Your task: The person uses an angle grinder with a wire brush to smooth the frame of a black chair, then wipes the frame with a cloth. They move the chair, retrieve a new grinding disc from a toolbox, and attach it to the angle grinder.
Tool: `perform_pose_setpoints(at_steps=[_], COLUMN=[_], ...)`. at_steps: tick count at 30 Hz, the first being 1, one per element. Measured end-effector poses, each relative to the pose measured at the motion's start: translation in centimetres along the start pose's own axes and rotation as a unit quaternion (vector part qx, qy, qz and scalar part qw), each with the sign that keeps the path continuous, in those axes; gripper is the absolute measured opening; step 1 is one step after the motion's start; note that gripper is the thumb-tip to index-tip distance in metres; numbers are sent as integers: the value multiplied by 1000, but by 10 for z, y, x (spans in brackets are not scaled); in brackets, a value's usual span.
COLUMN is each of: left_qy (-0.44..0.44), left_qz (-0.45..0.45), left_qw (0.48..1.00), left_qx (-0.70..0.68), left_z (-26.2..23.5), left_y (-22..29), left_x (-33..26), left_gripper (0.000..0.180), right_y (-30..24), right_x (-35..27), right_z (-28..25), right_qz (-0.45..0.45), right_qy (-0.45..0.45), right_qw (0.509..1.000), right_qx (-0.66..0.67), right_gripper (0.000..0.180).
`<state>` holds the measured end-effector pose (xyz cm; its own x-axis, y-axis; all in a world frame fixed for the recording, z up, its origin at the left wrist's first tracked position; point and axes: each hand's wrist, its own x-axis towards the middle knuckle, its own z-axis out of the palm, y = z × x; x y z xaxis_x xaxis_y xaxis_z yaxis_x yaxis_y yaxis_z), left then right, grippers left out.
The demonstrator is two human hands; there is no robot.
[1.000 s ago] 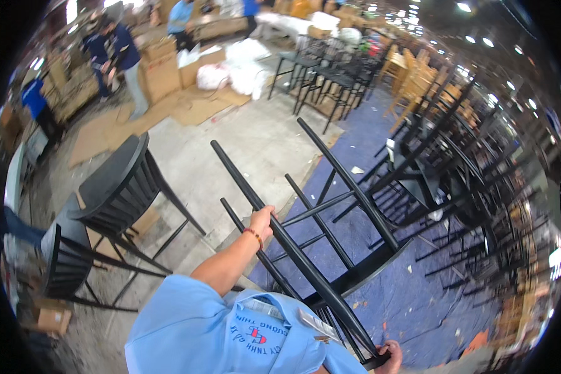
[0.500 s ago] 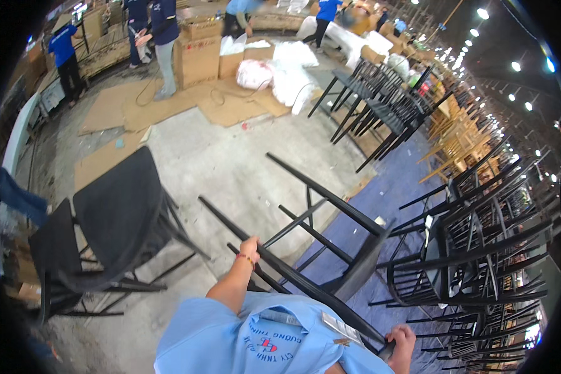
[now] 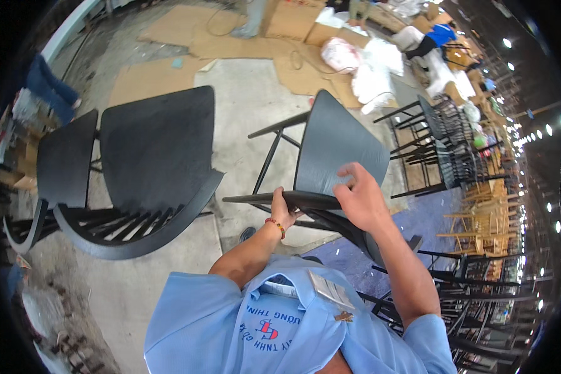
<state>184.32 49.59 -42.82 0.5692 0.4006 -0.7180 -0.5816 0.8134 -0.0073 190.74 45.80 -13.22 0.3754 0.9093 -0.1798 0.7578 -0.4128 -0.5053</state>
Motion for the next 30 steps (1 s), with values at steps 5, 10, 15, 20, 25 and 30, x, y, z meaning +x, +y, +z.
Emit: perform_pose_setpoints(at_steps=[5,10,15,20,25,30], left_qy=[62,-11,6,52,21,-39], left_qz=[52,99,81,98,115,135], left_qw=[995,985,989,983,984,985], left_qx=[-51,-137,-120,-149,-133,-100], left_z=[1,-44,-48,-44,-56,-81], left_y=[36,95,79,59,52,60], left_x=[2,26,30,29,19,13], left_gripper=[39,33,36,29,28,30], right_y=[-23,-32,53,66,61,51], right_x=[51,51,32,41,21,15], right_z=[24,45,7,-5,-4,-3], right_qz=[-74,-263,-306,-308,-306,-321], right_qy=[-72,-183,-194,-234,-265,-273], right_qw=[994,947,916,904,897,890], right_qx=[47,33,-169,-185,-180,-173], right_gripper=[54,77,53,53,52,50])
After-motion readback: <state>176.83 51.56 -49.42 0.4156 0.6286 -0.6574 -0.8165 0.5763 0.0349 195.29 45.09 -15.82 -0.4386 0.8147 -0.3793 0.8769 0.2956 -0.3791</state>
